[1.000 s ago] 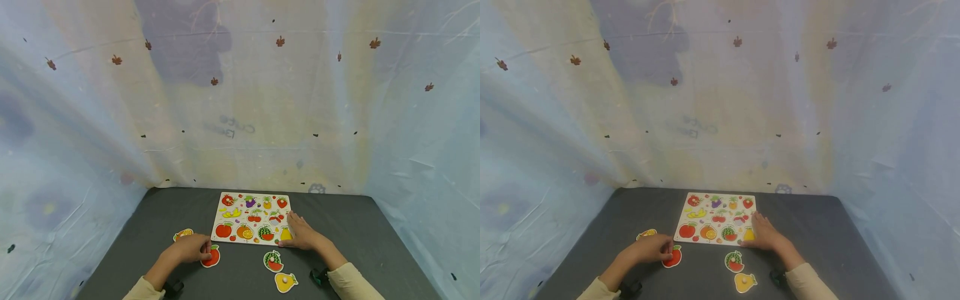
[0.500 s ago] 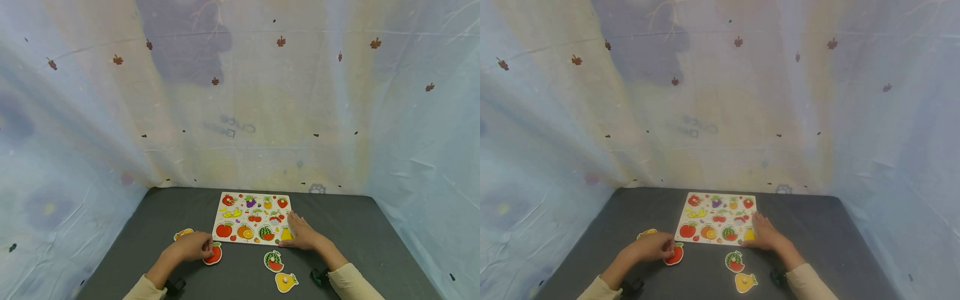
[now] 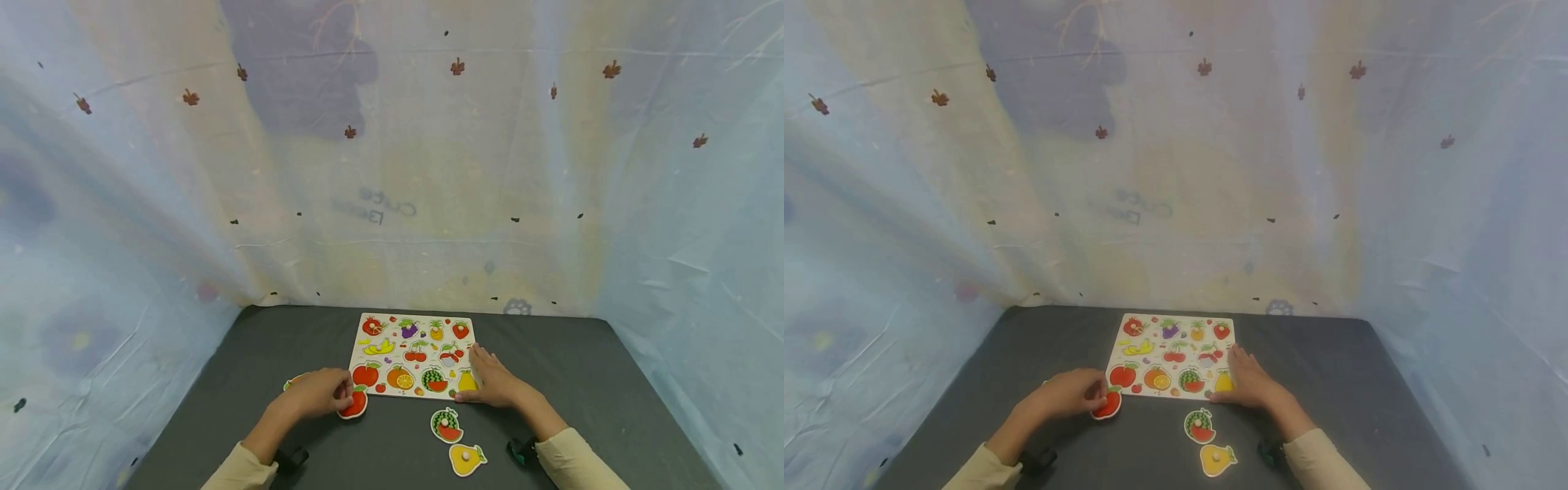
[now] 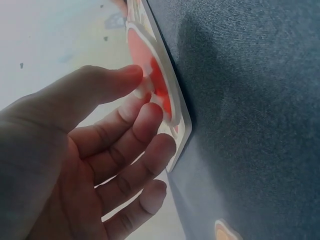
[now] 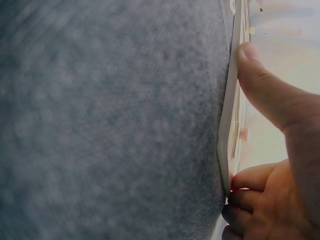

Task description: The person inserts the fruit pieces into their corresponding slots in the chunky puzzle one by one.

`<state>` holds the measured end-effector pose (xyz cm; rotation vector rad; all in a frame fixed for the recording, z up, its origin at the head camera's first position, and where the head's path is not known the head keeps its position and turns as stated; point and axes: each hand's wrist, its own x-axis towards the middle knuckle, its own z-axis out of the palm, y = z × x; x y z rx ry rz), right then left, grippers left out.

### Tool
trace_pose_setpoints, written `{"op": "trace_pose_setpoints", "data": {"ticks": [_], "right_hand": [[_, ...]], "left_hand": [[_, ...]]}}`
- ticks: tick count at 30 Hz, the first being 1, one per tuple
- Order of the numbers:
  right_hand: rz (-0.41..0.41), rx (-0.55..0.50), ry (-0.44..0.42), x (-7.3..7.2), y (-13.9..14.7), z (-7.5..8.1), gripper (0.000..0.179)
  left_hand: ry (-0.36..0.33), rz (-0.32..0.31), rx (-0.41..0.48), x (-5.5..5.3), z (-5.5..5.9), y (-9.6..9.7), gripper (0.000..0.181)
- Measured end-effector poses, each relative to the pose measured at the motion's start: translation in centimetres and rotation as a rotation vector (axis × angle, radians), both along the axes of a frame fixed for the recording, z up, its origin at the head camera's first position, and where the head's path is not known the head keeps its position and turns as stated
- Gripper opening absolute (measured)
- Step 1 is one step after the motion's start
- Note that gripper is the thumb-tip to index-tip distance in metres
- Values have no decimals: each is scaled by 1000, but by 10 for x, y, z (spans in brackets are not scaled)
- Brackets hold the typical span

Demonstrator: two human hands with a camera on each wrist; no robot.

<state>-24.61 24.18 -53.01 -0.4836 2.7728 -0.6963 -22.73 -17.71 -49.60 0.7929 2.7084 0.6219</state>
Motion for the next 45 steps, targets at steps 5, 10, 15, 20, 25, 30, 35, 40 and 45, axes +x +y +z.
{"op": "trace_pose_setpoints", "data": {"ticks": [5,10,15,20,25,30,35,40,45], "right_hand": [[-2,5,1,-1,0,-1,125],[-7,9,4,-1,0,-1,126],[-9,16,2,-2,0,-2,126],[-5,19,6,-3,0,-3,126],[-1,8,6,-1,1,-3,125],[1,1,6,-1,1,-2,124],[0,5,4,-1,0,-1,125],[0,16,4,-2,1,-2,125],[-3,15,1,-2,0,-2,126]], "left_hand": [[57,20,-19,-5,-2,4,18],[121,42,-19,-9,-4,6,19],[177,56,-29,-12,-7,7,20],[204,74,-35,-15,-9,8,20],[226,88,-32,-20,-10,11,20],[232,96,-39,-25,-12,14,21],[228,92,-38,-27,-14,18,21],[243,106,-60,-35,-17,21,22],[259,118,-91,-40,-19,24,23]]}}
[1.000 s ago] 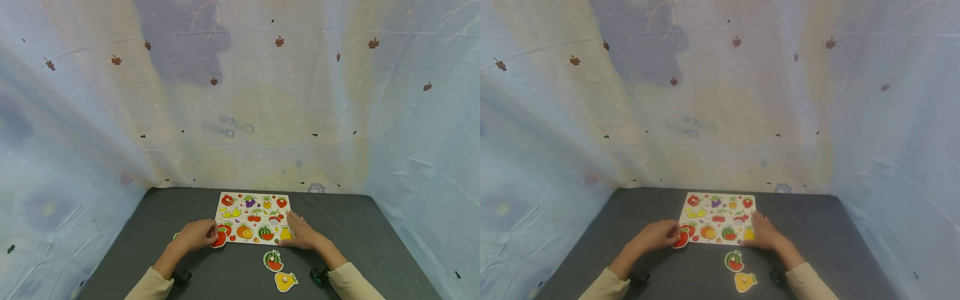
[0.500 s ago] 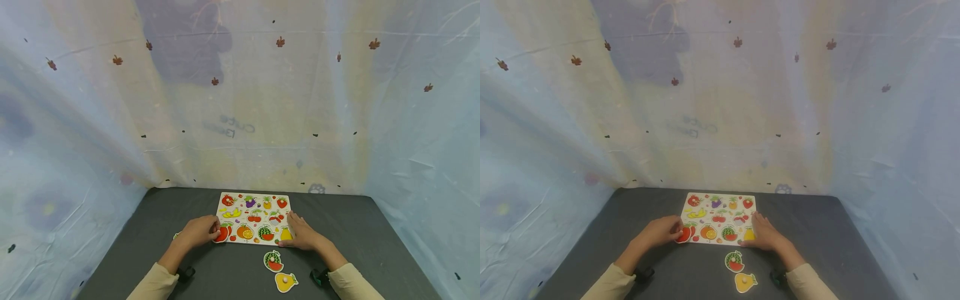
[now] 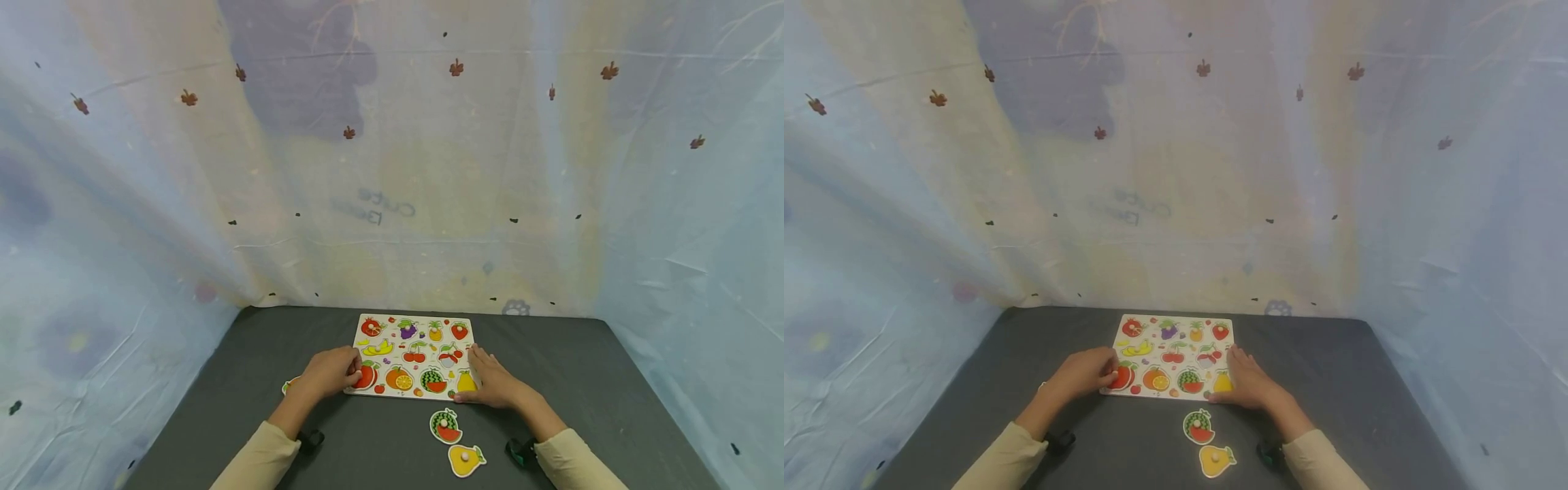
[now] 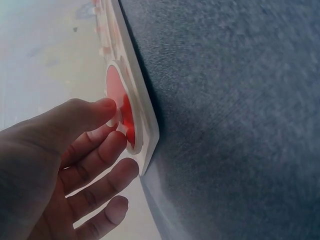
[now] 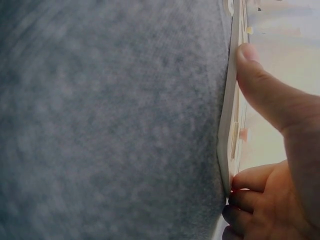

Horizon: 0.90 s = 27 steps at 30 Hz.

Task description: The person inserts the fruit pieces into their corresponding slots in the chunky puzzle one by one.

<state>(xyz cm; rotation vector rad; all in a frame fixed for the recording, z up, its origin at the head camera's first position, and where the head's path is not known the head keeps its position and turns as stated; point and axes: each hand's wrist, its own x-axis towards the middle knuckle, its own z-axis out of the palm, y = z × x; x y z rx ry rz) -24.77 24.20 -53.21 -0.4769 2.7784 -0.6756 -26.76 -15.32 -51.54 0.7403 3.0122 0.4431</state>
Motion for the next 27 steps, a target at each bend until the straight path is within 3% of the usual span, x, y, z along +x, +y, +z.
{"op": "trace_pose_setpoints", "data": {"ticks": [27], "right_hand": [[2,-6,0,1,1,1,124]], "left_hand": [[32,-30,-30,-11,-7,9,21]]}}
